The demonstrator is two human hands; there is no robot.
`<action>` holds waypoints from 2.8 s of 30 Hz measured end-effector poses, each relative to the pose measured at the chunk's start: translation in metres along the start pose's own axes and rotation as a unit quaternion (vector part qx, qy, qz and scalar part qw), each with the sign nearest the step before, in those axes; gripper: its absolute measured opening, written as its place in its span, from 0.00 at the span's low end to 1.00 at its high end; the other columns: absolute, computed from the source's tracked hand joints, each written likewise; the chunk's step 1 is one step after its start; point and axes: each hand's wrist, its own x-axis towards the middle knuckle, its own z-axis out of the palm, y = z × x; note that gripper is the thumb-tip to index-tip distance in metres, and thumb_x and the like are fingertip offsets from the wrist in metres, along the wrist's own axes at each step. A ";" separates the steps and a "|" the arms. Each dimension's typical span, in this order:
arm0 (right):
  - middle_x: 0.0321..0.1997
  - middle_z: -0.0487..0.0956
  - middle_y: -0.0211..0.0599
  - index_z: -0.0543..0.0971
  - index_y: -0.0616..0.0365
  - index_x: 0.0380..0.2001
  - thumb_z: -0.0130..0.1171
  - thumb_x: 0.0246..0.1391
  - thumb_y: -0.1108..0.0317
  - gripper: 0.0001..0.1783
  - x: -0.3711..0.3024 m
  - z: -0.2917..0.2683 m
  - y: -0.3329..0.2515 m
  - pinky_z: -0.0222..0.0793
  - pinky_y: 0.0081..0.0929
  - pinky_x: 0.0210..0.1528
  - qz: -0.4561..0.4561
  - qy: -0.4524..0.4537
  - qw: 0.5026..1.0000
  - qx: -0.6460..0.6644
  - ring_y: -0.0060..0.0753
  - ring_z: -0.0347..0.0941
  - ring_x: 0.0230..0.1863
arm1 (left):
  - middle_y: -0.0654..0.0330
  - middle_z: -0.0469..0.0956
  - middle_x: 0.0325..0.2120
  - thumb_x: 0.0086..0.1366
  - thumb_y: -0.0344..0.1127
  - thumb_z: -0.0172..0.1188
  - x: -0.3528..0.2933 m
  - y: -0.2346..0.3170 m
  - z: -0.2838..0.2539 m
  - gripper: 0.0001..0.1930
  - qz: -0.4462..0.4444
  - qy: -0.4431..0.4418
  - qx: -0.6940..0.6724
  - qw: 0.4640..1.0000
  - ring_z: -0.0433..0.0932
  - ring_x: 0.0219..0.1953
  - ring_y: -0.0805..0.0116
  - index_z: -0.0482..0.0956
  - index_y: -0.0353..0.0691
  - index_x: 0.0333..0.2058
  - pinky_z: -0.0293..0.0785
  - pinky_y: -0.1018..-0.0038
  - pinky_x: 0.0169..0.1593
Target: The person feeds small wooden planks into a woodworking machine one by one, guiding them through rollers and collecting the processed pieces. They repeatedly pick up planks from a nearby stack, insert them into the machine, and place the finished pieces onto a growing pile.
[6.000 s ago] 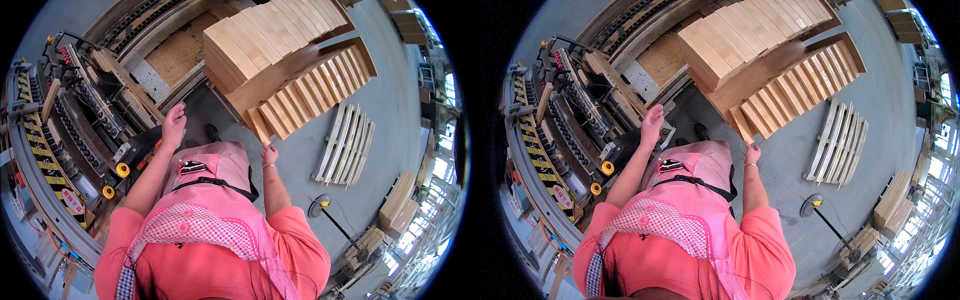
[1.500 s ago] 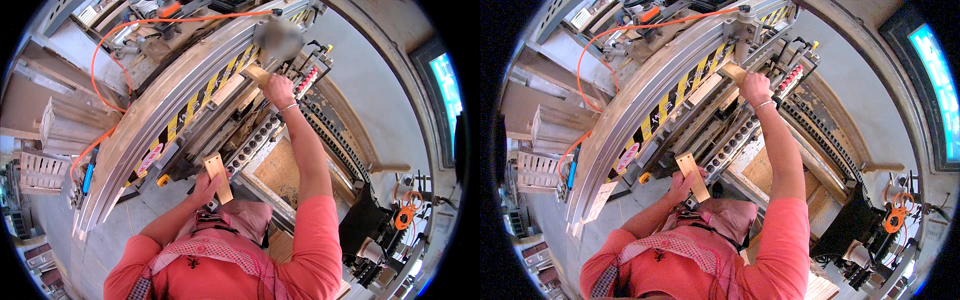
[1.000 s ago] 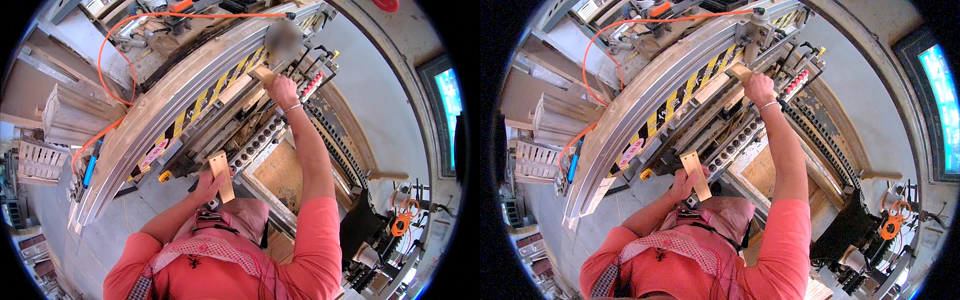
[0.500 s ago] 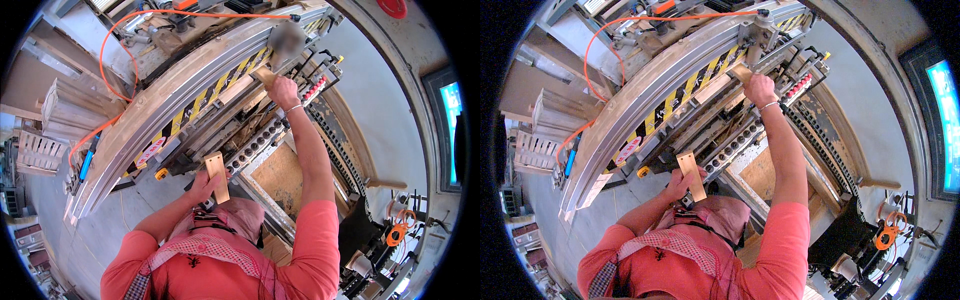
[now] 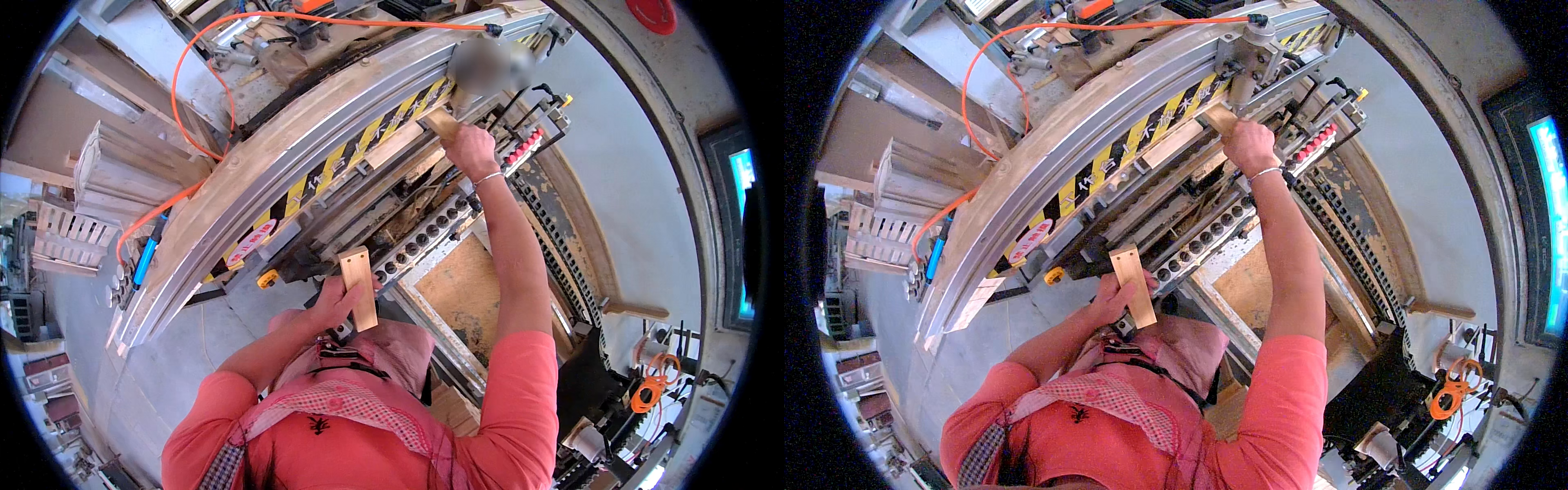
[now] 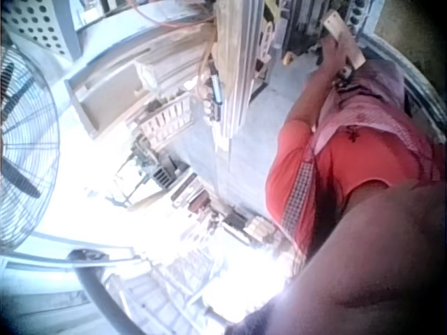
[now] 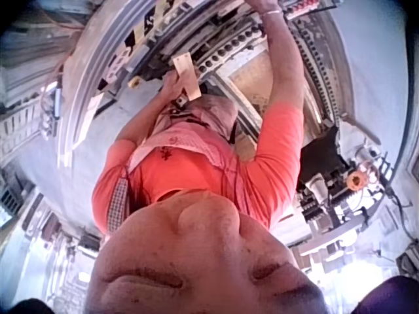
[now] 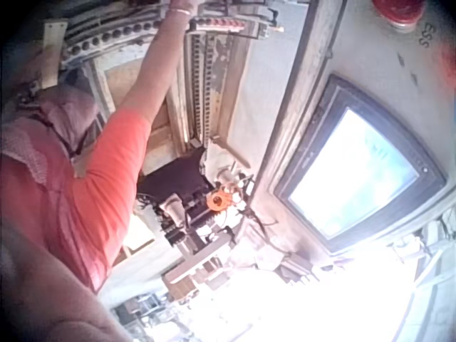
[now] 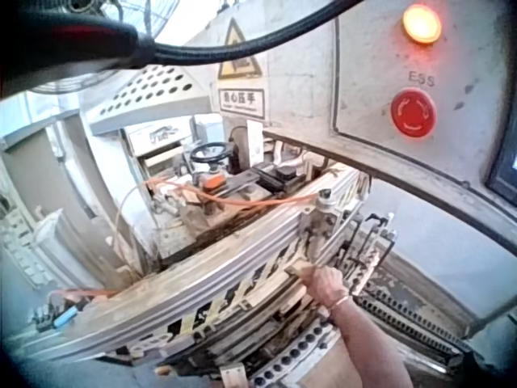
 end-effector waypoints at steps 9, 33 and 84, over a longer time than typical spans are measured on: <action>0.30 0.79 0.46 0.78 0.60 0.30 0.59 0.43 0.53 0.20 0.004 0.000 -0.002 0.72 0.38 0.38 0.008 -0.009 1.000 -0.014 0.46 0.77 0.36 | 0.58 0.76 0.34 0.65 0.37 0.43 0.000 -0.003 -0.005 0.14 -0.005 0.000 -0.014 1.000 0.74 0.35 0.73 0.73 0.32 0.40 0.71 0.75 0.40; 0.36 0.77 0.50 0.73 0.60 0.36 0.55 0.45 0.49 0.24 0.005 0.001 -0.011 0.69 0.43 0.42 0.059 -0.034 0.996 -0.054 0.50 0.73 0.41 | 0.57 0.75 0.30 0.67 0.42 0.43 0.009 -0.005 -0.013 0.16 -0.033 -0.033 -0.211 0.976 0.76 0.33 0.69 0.66 0.34 0.42 0.73 0.73 0.38; 0.30 0.79 0.44 0.74 0.62 0.33 0.60 0.42 0.51 0.24 0.007 0.013 0.000 0.73 0.35 0.35 0.005 0.025 0.999 -0.036 0.43 0.77 0.34 | 0.58 0.75 0.29 0.66 0.38 0.46 0.008 0.013 -0.005 0.12 -0.048 0.033 -0.170 0.984 0.74 0.31 0.72 0.68 0.34 0.39 0.72 0.75 0.36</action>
